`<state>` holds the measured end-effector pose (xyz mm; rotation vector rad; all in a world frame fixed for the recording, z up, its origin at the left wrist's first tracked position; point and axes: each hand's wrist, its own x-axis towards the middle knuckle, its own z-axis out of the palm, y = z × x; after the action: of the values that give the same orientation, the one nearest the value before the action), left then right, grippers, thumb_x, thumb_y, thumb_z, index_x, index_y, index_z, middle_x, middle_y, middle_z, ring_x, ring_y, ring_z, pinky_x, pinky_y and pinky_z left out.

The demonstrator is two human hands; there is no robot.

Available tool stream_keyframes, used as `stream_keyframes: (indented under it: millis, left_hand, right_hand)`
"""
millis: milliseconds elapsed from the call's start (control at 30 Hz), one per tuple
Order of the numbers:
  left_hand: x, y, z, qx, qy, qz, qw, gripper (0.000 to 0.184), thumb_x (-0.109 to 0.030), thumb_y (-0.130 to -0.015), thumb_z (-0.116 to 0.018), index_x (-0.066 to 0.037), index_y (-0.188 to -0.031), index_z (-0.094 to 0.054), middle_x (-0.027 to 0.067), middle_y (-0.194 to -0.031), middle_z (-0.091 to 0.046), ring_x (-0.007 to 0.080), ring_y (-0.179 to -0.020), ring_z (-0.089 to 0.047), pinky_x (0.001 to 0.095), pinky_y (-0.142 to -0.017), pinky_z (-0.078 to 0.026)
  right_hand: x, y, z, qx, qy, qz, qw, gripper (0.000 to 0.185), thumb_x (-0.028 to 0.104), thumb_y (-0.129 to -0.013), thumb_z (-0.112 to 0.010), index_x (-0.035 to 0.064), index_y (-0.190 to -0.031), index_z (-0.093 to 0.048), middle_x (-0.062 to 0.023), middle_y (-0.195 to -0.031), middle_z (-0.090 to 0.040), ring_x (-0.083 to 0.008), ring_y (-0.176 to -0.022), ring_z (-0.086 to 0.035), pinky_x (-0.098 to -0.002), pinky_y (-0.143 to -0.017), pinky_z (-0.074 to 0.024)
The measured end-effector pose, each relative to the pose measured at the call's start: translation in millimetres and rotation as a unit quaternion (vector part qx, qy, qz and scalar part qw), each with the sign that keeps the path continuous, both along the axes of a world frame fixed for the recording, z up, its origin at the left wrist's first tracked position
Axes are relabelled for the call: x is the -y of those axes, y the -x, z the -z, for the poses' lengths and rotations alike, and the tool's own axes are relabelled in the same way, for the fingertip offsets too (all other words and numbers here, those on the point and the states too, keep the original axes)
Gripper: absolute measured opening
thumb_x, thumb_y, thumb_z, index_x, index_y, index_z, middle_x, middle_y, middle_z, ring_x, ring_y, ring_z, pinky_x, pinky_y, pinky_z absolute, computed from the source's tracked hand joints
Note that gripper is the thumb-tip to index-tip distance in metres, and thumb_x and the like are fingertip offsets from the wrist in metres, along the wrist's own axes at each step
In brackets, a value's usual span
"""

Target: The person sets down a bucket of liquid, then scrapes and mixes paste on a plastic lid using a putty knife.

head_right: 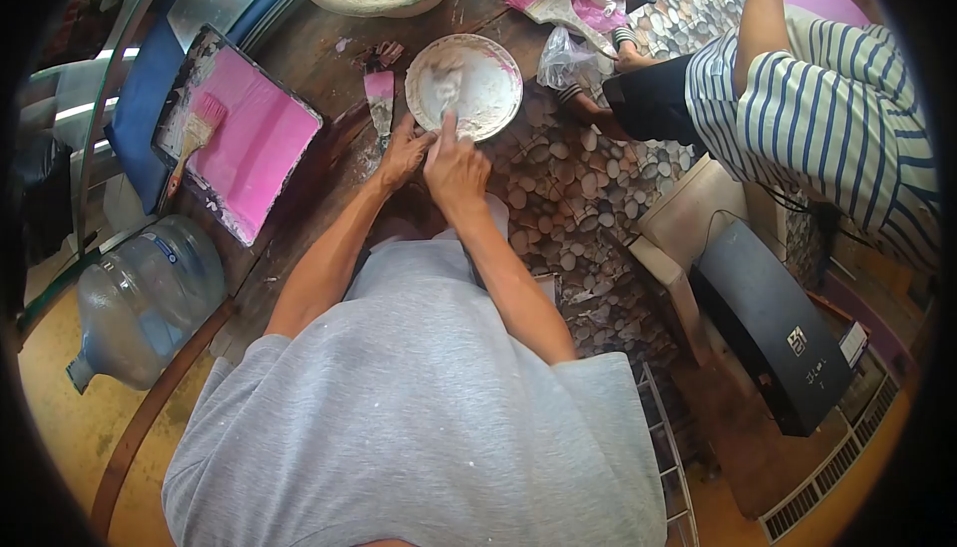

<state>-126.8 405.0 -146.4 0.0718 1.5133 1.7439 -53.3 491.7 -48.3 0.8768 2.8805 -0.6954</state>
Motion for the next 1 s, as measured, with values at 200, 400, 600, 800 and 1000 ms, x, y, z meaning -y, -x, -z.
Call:
stream_keyframes:
  millis: [200, 400, 600, 800, 1000]
  left_hand:
    - [1.4, 2.0, -5.4, 0.039, -0.006, 0.016, 0.999, 0.041, -0.010, -0.089, -0.060, -0.002, -0.126, -0.043, 0.0097, -0.111, -0.061, 0.0163, -0.098, -0.059, 0.0309, -0.084, -0.048]
    - [9.5, 0.9, -9.8, 0.089, -0.020, 0.014, 0.996, 0.043, -0.012, -0.089, -0.062, -0.003, -0.126, -0.044, 0.0097, -0.116, -0.060, 0.0172, -0.104, -0.059, 0.0335, -0.092, -0.047]
    - [18.1, 1.6, -28.1, 0.114, -0.016, 0.012, 0.993, 0.038, -0.013, -0.089, -0.062, -0.004, -0.123, -0.048, 0.0087, -0.112, -0.062, 0.0170, -0.099, -0.060, 0.0342, -0.087, -0.048]
    - [32.7, -0.8, -35.4, 0.153, -0.046, 0.008, 0.987, 0.045, -0.010, -0.089, -0.061, -0.006, -0.131, -0.043, 0.0089, -0.120, -0.059, 0.0177, -0.107, -0.058, 0.0346, -0.094, -0.047]
    - [68.8, -7.2, -64.0, 0.183, -0.044, 0.015, 0.982, 0.048, -0.010, -0.090, -0.059, -0.006, -0.134, -0.039, 0.0091, -0.122, -0.057, 0.0175, -0.106, -0.059, 0.0344, -0.090, -0.049]
  right_hand:
    - [-10.8, -20.6, -5.7, -0.020, 0.052, 0.049, 0.997, 0.045, 0.016, -0.085, -0.052, 0.0039, -0.128, -0.049, -0.0246, -0.089, -0.064, -0.0410, -0.079, -0.063, -0.0444, -0.072, -0.0516]
    - [-31.6, -54.8, 8.1, -0.151, 0.225, 0.158, 0.950, 0.039, 0.015, -0.081, -0.060, -0.0024, -0.115, -0.058, -0.0164, -0.086, -0.066, -0.0300, -0.080, -0.065, -0.0371, -0.075, -0.0499]
    - [-50.6, -70.6, 4.5, -0.165, 0.529, 0.253, 0.793, 0.032, 0.014, -0.082, -0.066, -0.0025, -0.108, -0.060, 0.0013, -0.070, -0.055, -0.0037, -0.054, -0.047, -0.0188, -0.049, -0.0394]
    - [-58.9, -67.9, -1.8, -0.207, 0.531, 0.261, 0.779, 0.032, 0.012, -0.085, -0.065, -0.0026, -0.112, -0.054, 0.0003, -0.069, -0.055, -0.0036, -0.053, -0.047, -0.0179, -0.046, -0.0382]
    - [-64.8, -57.5, 7.9, -0.246, 0.483, 0.250, 0.802, 0.031, 0.013, -0.088, -0.063, -0.0015, -0.113, -0.054, 0.0023, -0.070, -0.053, -0.0017, -0.055, -0.045, -0.0167, -0.045, -0.0344]
